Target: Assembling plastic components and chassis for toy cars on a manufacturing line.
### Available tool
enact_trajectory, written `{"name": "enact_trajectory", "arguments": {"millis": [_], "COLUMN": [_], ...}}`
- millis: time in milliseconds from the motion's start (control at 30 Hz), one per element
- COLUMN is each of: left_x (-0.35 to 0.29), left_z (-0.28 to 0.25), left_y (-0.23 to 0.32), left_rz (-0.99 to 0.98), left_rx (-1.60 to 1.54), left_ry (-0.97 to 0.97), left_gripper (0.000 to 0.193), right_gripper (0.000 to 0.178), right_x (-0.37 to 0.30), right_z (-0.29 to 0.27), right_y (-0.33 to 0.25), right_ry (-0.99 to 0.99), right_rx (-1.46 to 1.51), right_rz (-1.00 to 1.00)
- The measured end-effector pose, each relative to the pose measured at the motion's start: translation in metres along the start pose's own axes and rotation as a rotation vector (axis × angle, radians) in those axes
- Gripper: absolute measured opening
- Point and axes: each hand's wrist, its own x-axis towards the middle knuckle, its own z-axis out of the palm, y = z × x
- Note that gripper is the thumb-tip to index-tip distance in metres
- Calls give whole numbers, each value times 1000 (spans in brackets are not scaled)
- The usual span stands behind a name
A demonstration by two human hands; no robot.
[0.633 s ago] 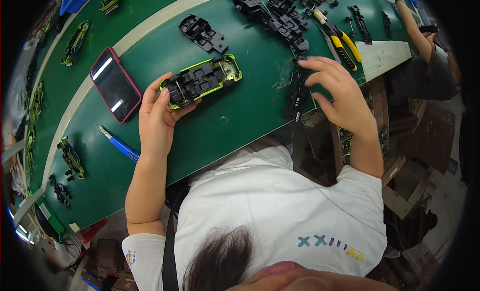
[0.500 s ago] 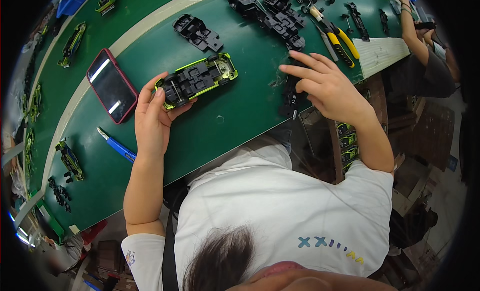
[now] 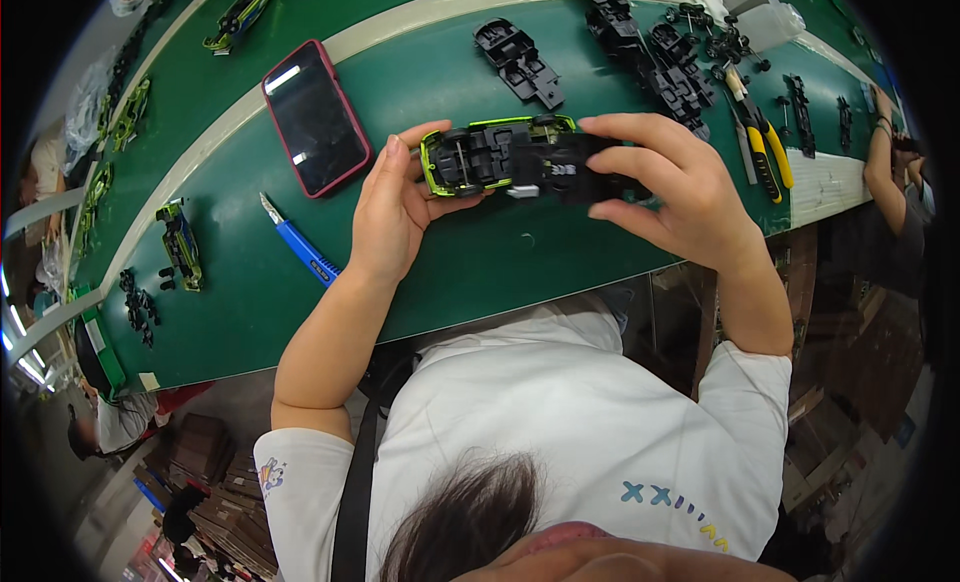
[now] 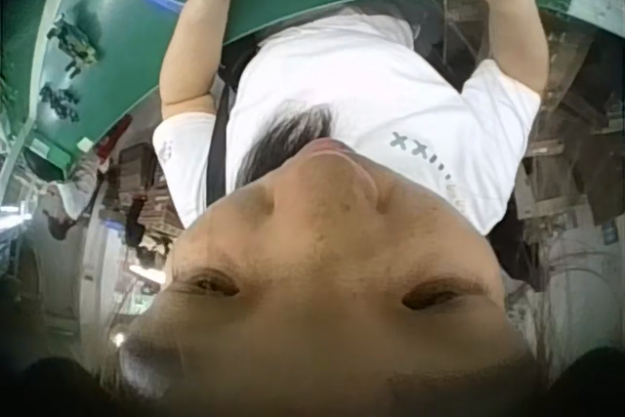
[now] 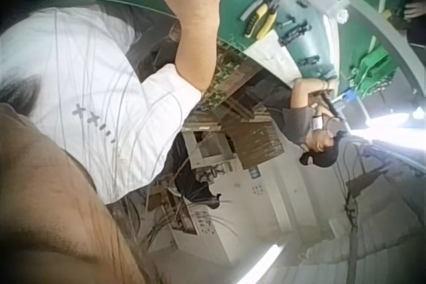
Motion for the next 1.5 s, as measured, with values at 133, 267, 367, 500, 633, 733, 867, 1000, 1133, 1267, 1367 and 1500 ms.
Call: {"name": "enact_trajectory", "arguments": {"millis": [133, 267, 367, 500, 633, 733, 867, 1000, 1133, 1267, 1367, 1500], "left_x": [1, -2, -3, -3, -4, -2, -1, -2, -2, -3, -2, -4], "left_z": [-6, -2, 2, 4, 4, 3, 2, 6, 4, 4, 3, -4], "left_y": [-4, -2, 1, 1, 0, -1, -2, 0, 0, 1, 2, 0], "left_rz": [-18, 19, 8, 13, -3, 3, 23, -2, 14, 14, 11, 28], "left_rx": [-18, 62, 117, 141, 153, 159, 181, 149, 165, 174, 157, 141], "left_ry": [-23, -55, -60, -51, -21, -20, -26, -17, -28, -31, -42, -49], "left_gripper": [46, 47, 72, 71, 69, 68, 69, 70, 71, 72, 71, 69], "right_gripper": [40, 34, 33, 33, 35, 36, 37, 39, 40, 41, 42, 42], "right_x": [22, 29, 35, 32, 25, 20, 18, 16, 13, 11, 14, 21], "right_z": [11, 1, 1, 13, 14, 12, 10, 11, 11, 10, 10, 18], "right_y": [5, 18, 32, 39, 39, 41, 42, 43, 41, 42, 43, 38], "right_ry": [-7, 171, 268, 251, 214, 211, 204, 196, 197, 206, 179, 74], "right_rx": [-2, 137, 194, 245, 259, 240, 263, 287, 453, 496, 358, 196], "right_rz": [-46, 84, 117, 145, 165, 174, 187, 194, 262, 280, 209, 72]}}
